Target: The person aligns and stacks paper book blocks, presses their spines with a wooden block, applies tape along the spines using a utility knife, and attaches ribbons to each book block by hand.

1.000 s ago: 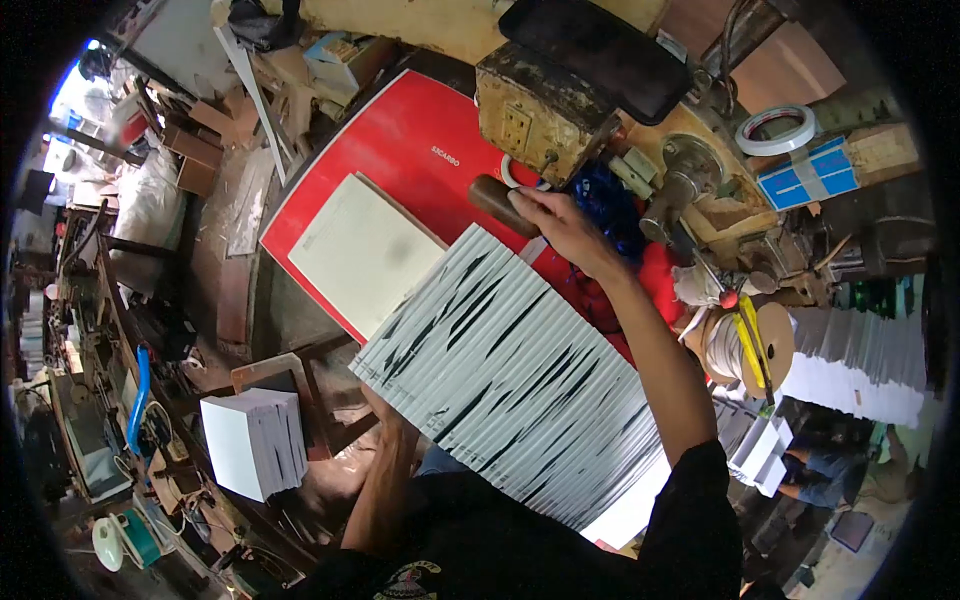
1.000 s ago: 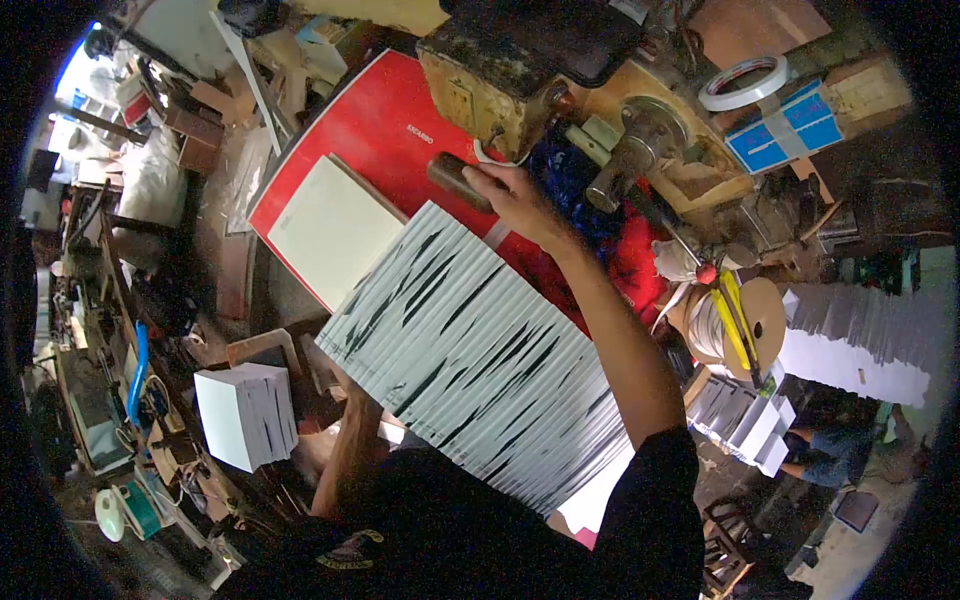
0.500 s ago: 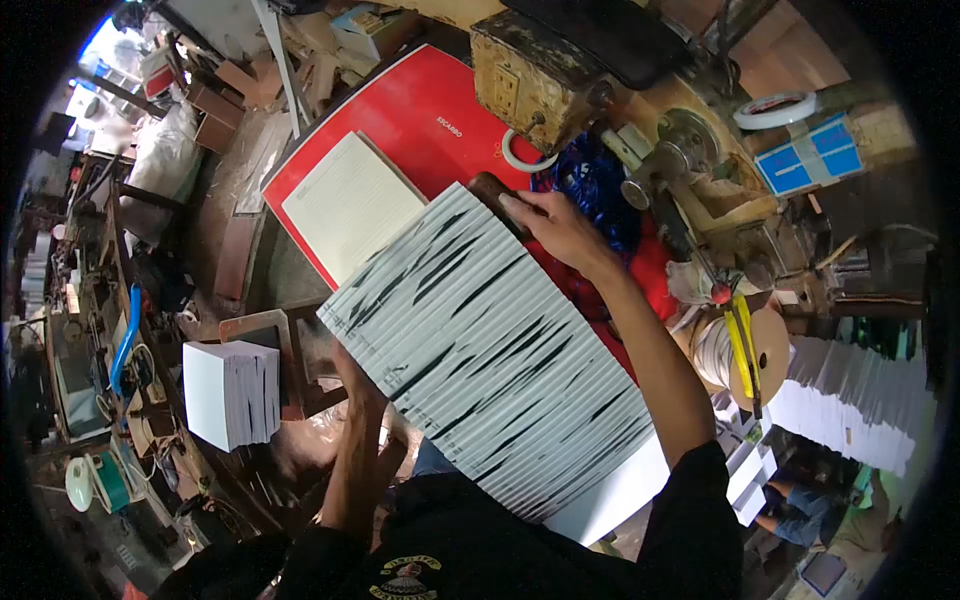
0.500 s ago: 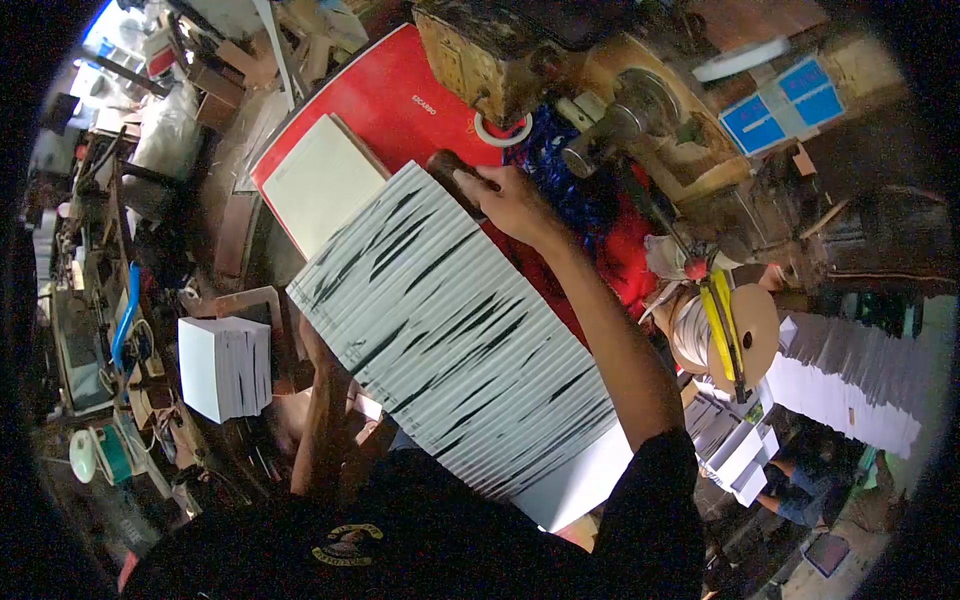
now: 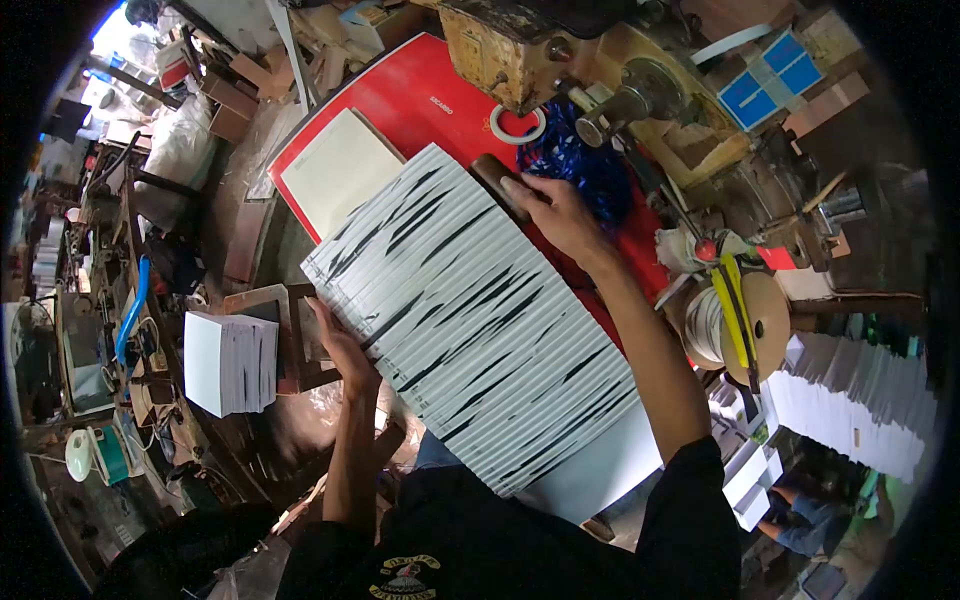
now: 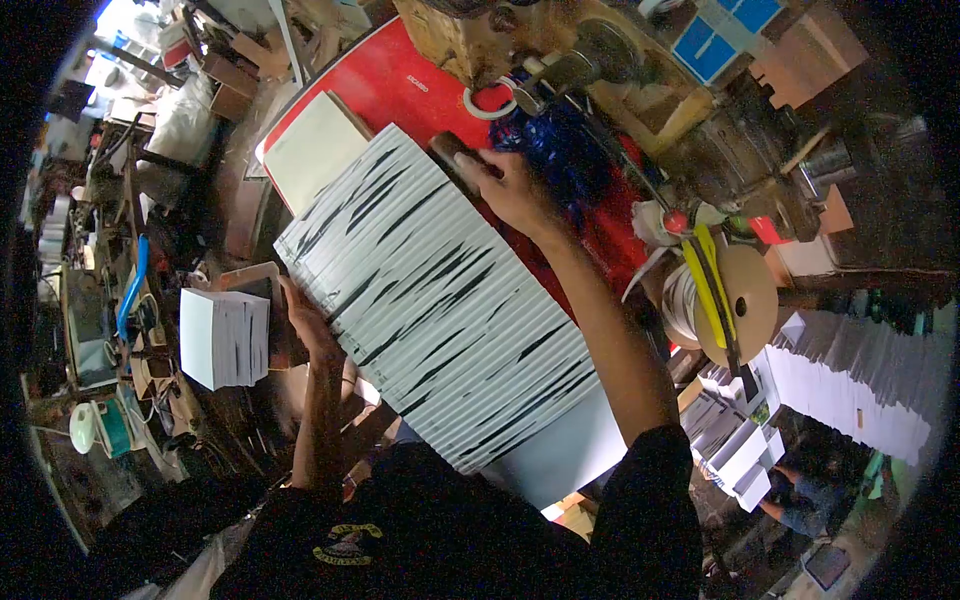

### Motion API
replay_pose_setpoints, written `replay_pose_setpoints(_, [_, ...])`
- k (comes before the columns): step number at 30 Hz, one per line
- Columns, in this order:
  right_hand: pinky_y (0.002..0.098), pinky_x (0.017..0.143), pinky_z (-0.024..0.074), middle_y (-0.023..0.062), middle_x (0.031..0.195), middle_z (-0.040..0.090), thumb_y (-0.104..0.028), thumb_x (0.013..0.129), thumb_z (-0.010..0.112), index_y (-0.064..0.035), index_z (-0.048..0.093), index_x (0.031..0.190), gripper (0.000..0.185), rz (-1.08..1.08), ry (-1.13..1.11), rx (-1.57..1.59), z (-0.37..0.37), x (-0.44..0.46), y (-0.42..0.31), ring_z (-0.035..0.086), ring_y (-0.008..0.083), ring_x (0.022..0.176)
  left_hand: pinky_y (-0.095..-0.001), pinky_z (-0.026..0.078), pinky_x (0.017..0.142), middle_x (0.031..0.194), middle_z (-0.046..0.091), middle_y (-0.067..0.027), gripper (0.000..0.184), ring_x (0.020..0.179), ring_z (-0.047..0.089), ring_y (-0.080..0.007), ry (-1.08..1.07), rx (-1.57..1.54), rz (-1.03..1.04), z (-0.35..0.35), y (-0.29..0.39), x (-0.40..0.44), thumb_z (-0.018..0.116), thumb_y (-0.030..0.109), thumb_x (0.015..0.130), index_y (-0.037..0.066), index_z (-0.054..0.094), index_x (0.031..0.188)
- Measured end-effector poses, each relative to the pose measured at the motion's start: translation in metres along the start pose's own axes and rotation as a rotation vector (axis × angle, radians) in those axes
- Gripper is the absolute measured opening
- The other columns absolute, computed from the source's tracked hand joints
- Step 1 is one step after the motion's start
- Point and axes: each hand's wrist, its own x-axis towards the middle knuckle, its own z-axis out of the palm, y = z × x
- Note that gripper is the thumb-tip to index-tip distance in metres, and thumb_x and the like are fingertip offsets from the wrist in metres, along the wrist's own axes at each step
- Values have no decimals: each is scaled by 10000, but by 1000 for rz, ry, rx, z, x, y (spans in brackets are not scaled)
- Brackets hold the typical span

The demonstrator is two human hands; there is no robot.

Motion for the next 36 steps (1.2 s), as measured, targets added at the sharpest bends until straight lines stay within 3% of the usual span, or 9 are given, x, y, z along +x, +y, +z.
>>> replay_pose_setpoints(8, [347,829,497,216,1052,724,-430,987,595,49,643,1230,539,170,70,-141,-17,-59,-9,651,181,908,-364,497,996,1325,585,-130,656,1166,609,-244,-166,-169,-84,-35,-54,-23,302,535,1069,16,436,1446])
replay_pose_setpoints(12, [254,853,470,40,1027,701,-384,1011,594,54,611,1297,524,245,67,10,-45,-75,-11,560,67,933,-369,564,900,1272,608,-153,625,1088,647,-258,-169,-99,-211,-36,-44,-33,313,507,1070,8,451,1420])
replay_pose_setpoints(14, [352,846,498,241,1048,713,-435,989,590,68,644,1210,552,123,94,112,-48,-88,0,666,234,925,-369,568,892,1263,612,-152,601,1082,649,-261,-93,-120,-155,-27,-54,-52,326,488,1070,12,459,1411])
replay_pose_setpoints(16, [263,920,460,81,1125,703,-400,1006,599,76,581,1316,569,128,-32,-28,-39,-102,18,569,89,1021,-370,572,884,1254,616,-150,576,1075,651,-264,-22,-133,-103,-31,-65,-61,340,469,1070,15,468,1402])
replay_pose_setpoints(18, [388,966,479,281,1209,655,-531,960,593,57,620,1258,659,175,98,-138,-31,-106,21,644,325,1142,-368,572,883,1254,614,-150,539,1072,653,-269,-123,-157,-167,-53,-76,-53,362,429,1070,20,462,1405])
replay_pose_setpoints(24, [410,1032,446,309,1270,613,-552,965,569,105,551,1318,746,345,255,-169,-77,-168,-13,597,394,1211,-527,225,1199,1629,195,-201,725,1490,219,-358,-210,546,423,-1,-3,-107,458,413,1033,47,163,1585])
replay_pose_setpoints(25, [286,1000,425,201,1247,632,-457,972,626,74,543,1361,664,298,306,-113,-82,-184,-25,567,172,1164,-575,168,1213,1646,143,-210,750,1520,141,-371,-260,596,462,20,17,-126,498,372,1020,57,133,1594])
replay_pose_setpoints(30, [378,1085,425,181,1468,477,-114,911,711,32,324,1518,735,191,595,447,-71,-275,-48,536,255,1275,-648,-31,1191,1622,123,-292,1042,1517,75,-446,-1026,1234,505,41,24,-211,681,483,869,13,83,1582])
replay_pose_setpoints(36, [260,723,495,14,924,579,-48,764,808,-39,533,1101,434,464,907,654,-19,-389,-24,584,109,818,-656,-81,1173,1630,75,-292,1203,1527,15,-427,-1099,1636,486,40,-4,-220,705,654,791,-46,102,1562])
